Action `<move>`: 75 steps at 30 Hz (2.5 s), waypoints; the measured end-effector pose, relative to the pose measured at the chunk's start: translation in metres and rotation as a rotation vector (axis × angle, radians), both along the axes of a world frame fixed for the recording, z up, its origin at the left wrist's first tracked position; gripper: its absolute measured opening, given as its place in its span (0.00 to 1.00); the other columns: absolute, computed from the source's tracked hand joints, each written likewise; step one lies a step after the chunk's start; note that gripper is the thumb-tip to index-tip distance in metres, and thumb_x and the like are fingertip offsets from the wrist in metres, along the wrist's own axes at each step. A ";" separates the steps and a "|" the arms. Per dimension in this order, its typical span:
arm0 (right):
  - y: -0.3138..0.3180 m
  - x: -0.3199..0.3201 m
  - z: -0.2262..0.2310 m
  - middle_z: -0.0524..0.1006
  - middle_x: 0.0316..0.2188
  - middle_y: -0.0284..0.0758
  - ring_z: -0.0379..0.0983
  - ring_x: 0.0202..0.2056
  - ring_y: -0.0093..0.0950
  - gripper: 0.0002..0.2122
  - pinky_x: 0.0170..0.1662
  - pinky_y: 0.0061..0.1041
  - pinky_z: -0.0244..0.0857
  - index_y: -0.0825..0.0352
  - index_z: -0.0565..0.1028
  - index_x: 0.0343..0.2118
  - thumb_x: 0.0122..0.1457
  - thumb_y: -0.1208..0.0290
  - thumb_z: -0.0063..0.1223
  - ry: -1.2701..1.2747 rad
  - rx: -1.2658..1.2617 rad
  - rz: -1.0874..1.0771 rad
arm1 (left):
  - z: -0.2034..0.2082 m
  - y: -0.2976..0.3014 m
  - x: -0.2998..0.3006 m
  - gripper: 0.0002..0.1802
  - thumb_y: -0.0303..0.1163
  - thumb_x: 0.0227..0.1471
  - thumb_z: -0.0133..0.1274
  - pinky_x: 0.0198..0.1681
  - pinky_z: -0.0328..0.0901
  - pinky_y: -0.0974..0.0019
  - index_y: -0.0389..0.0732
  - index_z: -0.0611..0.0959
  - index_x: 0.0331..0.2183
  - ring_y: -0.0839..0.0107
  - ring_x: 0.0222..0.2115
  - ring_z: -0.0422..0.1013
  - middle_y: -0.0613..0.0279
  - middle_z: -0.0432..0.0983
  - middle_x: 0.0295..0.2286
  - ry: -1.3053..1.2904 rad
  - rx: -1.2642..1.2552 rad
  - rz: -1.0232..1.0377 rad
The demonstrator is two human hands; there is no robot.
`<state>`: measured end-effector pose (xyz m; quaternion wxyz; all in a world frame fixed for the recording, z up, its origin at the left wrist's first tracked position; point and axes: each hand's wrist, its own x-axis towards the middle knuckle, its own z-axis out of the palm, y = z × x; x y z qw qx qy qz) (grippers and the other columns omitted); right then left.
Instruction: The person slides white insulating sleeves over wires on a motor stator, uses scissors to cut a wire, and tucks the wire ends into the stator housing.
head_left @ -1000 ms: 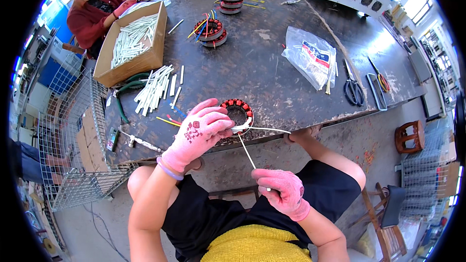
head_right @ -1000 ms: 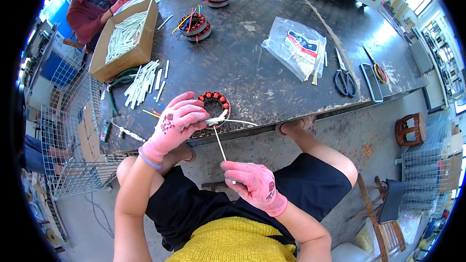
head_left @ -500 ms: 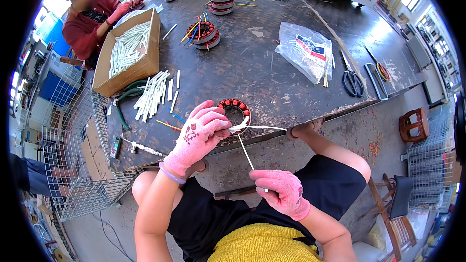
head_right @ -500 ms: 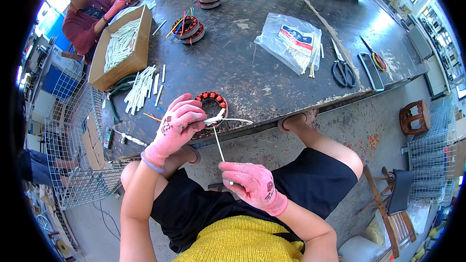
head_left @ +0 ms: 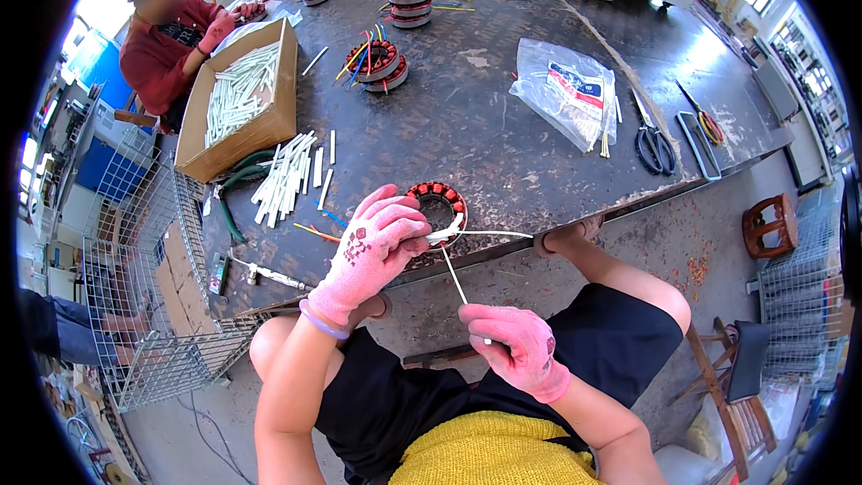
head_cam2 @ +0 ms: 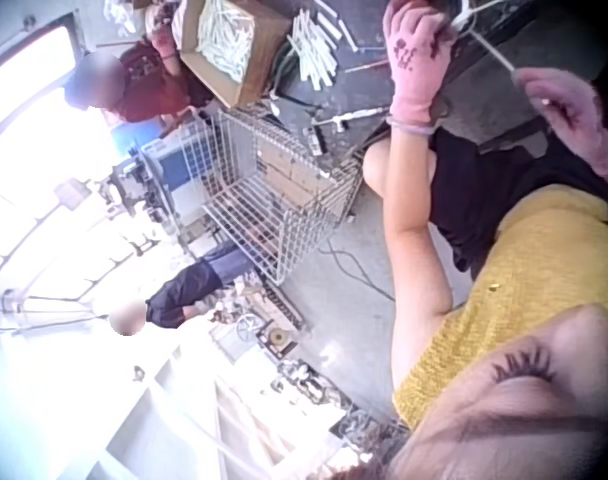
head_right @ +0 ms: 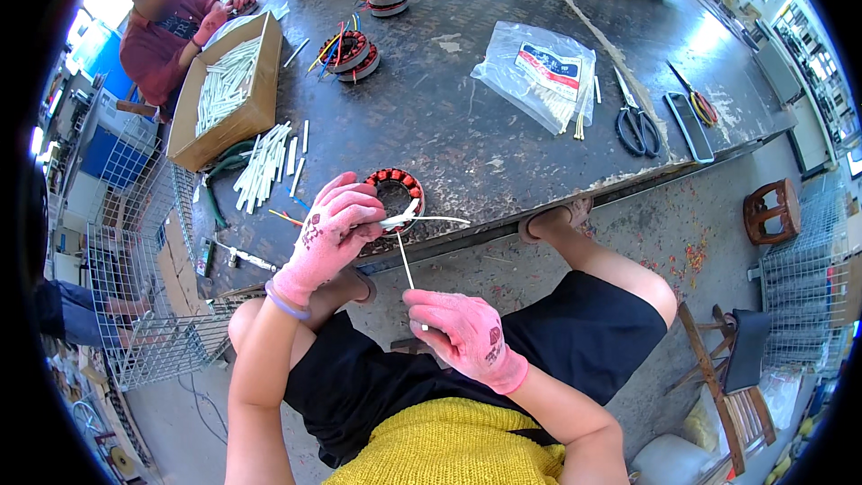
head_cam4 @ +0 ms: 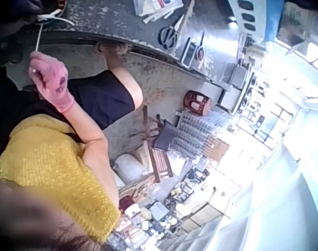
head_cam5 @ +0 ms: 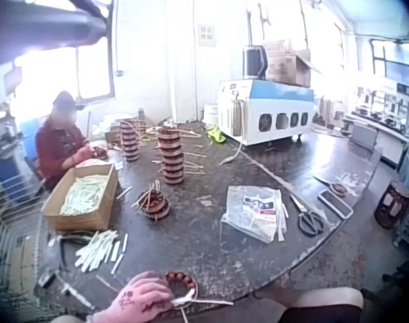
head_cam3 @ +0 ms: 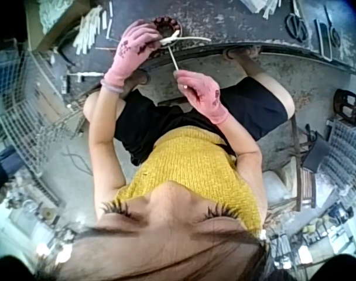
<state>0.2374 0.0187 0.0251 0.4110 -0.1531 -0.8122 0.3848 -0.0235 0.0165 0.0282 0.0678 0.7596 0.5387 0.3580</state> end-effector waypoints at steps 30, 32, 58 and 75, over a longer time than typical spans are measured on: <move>0.030 -0.052 -0.018 0.76 0.31 0.27 0.70 0.32 0.14 0.08 0.38 0.18 0.68 0.69 0.76 0.41 0.66 0.71 0.50 0.007 -0.921 0.088 | -0.013 -0.002 0.002 0.21 0.23 0.41 0.64 0.63 0.55 0.46 0.47 0.84 0.41 0.62 0.50 0.73 0.65 0.81 0.39 -0.067 0.015 -0.039; 0.029 -0.052 -0.018 0.75 0.30 0.27 0.70 0.32 0.14 0.08 0.38 0.18 0.68 0.69 0.76 0.41 0.66 0.71 0.50 0.006 -0.892 0.081 | -0.014 -0.002 0.002 0.21 0.23 0.40 0.64 0.63 0.55 0.46 0.47 0.84 0.41 0.62 0.49 0.73 0.65 0.81 0.39 -0.069 0.030 -0.040; 0.032 -0.062 -0.005 0.74 0.26 0.30 0.71 0.23 0.19 0.10 0.27 0.20 0.66 0.64 0.79 0.40 0.55 0.75 0.62 -0.082 -0.383 -0.332 | -0.015 0.001 0.015 0.11 0.27 0.45 0.63 0.63 0.56 0.48 0.43 0.83 0.35 0.65 0.45 0.76 0.62 0.81 0.36 -0.168 0.018 0.036; 0.059 -0.075 0.003 0.74 0.30 0.36 0.74 0.29 0.28 0.03 0.34 0.27 0.69 0.67 0.72 0.36 0.60 0.81 0.52 -0.017 -0.344 -0.137 | -0.019 0.004 0.021 0.10 0.30 0.44 0.64 0.63 0.55 0.49 0.44 0.83 0.33 0.66 0.42 0.76 0.63 0.81 0.32 -0.240 0.032 0.103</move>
